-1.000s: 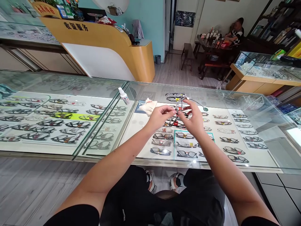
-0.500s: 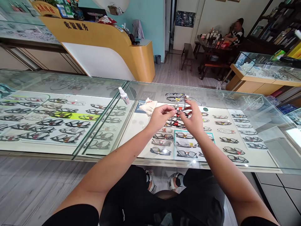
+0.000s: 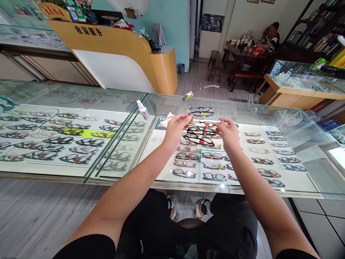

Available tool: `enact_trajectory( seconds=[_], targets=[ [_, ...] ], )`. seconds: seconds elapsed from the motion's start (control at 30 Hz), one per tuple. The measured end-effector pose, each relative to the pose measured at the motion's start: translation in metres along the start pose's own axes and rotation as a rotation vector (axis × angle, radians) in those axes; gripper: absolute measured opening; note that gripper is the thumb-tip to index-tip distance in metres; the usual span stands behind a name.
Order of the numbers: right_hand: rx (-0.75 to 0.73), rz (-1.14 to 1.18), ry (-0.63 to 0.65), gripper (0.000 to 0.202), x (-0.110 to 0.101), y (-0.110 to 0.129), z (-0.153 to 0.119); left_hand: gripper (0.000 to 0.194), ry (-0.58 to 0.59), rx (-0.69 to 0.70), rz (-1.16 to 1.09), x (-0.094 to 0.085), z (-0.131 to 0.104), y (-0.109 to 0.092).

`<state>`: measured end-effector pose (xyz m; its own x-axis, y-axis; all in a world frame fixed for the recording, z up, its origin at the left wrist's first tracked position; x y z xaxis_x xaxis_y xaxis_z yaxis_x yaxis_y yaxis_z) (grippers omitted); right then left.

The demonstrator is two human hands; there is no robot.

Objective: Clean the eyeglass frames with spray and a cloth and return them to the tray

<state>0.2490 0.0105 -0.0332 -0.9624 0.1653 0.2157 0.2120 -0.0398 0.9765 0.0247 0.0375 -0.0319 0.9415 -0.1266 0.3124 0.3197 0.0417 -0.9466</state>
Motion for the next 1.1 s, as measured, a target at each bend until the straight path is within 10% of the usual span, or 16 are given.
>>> enact_trajectory(
  seconds=[0.17,0.33,0.63,0.97,1.1],
  targets=[
    [0.067,-0.004,-0.014,0.047,-0.002,-0.008,0.002,0.041,-0.050,0.014,-0.035,-0.004,0.001,0.001],
    [-0.292,-0.298,-0.229,0.037,-0.013,0.012,-0.007,0.037,-0.064,0.129,0.091,-0.006,0.002,-0.007],
    [-0.604,-0.821,0.283,0.039,0.034,0.015,-0.032,0.026,0.178,0.204,0.275,0.016,-0.008,-0.001],
    [-0.548,-0.782,0.361,0.021,0.038,0.009,-0.030,0.016,0.337,0.190,0.304,0.026,-0.017,-0.004],
    [-0.562,-0.820,0.342,0.029,0.037,0.012,-0.032,0.012,0.174,0.380,0.513,0.014,-0.018,-0.035]
  ],
)
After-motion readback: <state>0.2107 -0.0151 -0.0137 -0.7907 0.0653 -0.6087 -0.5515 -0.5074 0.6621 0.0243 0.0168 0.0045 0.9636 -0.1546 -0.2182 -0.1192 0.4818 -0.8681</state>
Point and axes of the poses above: each hand's wrist, its own z-axis towards the middle knuckle, its own x-axis out of the palm, y = z × x, the point moved 5 cm from there along z, towards the middle knuckle, and after that the axes turned 9 degrees about y, right-handed, at the moved point
